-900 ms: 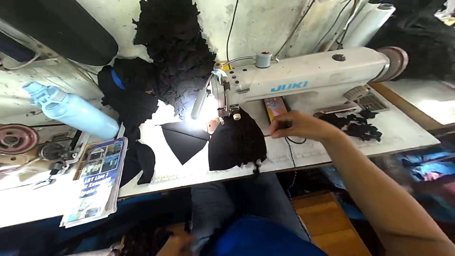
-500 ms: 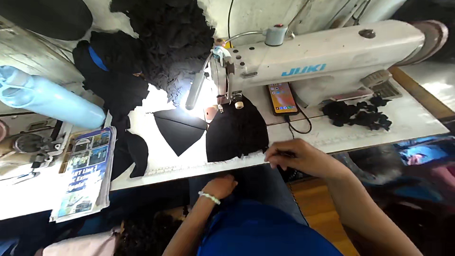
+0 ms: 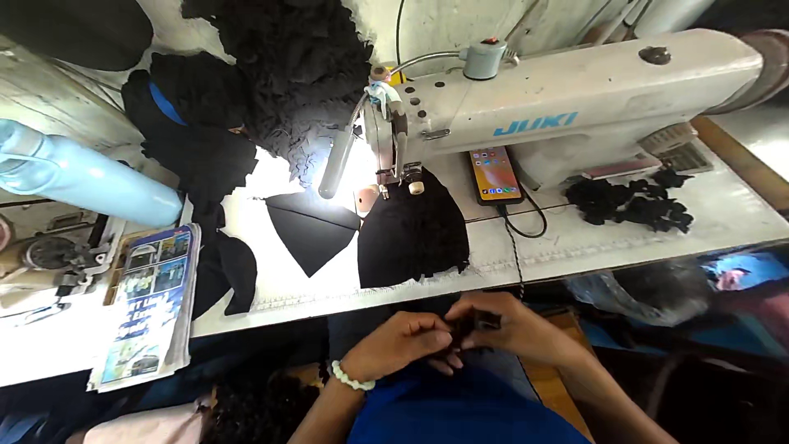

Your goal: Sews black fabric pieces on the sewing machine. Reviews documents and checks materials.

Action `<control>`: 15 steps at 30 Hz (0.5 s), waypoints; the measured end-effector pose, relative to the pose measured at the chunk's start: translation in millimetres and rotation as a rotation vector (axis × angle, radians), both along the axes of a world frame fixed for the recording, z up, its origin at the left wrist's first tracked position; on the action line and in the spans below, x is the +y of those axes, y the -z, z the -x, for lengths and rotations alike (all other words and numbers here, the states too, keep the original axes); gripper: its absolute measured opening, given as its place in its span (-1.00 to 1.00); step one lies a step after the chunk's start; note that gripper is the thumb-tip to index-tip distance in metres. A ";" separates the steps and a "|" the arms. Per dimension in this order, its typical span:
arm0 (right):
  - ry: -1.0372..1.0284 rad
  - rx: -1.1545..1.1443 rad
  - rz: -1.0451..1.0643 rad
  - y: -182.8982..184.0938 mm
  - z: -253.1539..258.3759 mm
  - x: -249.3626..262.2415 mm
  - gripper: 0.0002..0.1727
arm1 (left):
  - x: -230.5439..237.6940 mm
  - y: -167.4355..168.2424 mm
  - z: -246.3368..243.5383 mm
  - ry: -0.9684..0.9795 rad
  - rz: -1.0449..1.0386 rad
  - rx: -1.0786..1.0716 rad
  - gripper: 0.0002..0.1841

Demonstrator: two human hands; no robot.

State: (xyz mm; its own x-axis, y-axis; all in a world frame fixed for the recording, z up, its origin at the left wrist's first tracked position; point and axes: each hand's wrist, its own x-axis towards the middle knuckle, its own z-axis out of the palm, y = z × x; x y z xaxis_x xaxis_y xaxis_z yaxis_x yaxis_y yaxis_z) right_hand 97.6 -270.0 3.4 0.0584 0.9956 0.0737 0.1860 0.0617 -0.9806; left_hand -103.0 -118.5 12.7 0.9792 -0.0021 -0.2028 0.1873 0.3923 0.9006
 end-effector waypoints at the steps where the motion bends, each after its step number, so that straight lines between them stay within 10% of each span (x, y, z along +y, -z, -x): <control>1: 0.033 -0.133 -0.115 -9.6 -4.2 6.1 -0.77 | 6.4 0.6 0.4 0.012 0.052 -0.023 -0.47; 4: -0.007 -0.486 -0.363 -43.2 -7.3 28.9 -0.89 | 18.0 -7.3 -13.9 -0.104 0.075 0.010 -0.27; 7: -0.080 -0.637 -0.471 -52.6 4.9 53.0 -0.86 | 25.1 -26.0 -33.1 -0.388 0.100 0.005 -0.66; 15: -0.038 -0.501 -0.408 -18.2 9.5 73.5 -0.87 | 54.7 -33.3 -53.5 -0.760 0.027 0.064 -0.73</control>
State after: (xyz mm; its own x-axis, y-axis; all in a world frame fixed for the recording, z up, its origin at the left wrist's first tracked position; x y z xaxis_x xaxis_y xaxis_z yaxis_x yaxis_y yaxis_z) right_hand 88.1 -196.5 21.7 -0.1157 0.8824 0.4560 0.6052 0.4267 -0.6720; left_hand -49.4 -63.7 46.0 0.6996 0.6622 -0.2685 -0.0919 0.4560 0.8852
